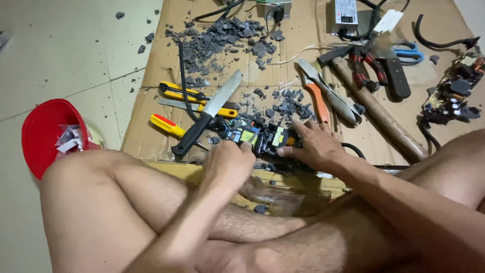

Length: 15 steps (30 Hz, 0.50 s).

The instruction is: The person sits on the floor and uses a screwdriver to pry apart a black plastic casing, revealing an internal circuit board. They then use pliers to pull out wires and components from the device.

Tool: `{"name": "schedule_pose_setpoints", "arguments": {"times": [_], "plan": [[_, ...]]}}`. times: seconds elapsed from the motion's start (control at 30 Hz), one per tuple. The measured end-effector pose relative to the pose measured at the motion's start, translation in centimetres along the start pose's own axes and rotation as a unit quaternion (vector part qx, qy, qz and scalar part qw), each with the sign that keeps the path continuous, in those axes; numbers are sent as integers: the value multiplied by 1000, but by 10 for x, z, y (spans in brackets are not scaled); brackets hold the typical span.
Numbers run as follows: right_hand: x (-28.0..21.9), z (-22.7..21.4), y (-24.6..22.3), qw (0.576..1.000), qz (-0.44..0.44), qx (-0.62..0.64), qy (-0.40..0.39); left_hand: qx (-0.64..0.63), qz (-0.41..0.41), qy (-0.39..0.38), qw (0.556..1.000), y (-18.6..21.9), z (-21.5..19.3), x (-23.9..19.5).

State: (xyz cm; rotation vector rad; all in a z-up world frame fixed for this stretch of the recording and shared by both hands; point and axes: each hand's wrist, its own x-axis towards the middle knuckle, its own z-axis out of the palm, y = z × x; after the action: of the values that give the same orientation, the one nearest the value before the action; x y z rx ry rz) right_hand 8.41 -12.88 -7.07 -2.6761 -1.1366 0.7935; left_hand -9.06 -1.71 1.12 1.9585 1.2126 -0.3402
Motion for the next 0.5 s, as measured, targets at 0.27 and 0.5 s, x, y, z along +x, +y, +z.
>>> {"name": "schedule_pose_setpoints", "arguments": {"times": [0.27,0.5], "plan": [[7,10,10,1000,9,-6,-4,132,84,20,988,28,-30,15],[14,16,14,1000,13,9,5,158,112,24,981,41,-31,44]]}}
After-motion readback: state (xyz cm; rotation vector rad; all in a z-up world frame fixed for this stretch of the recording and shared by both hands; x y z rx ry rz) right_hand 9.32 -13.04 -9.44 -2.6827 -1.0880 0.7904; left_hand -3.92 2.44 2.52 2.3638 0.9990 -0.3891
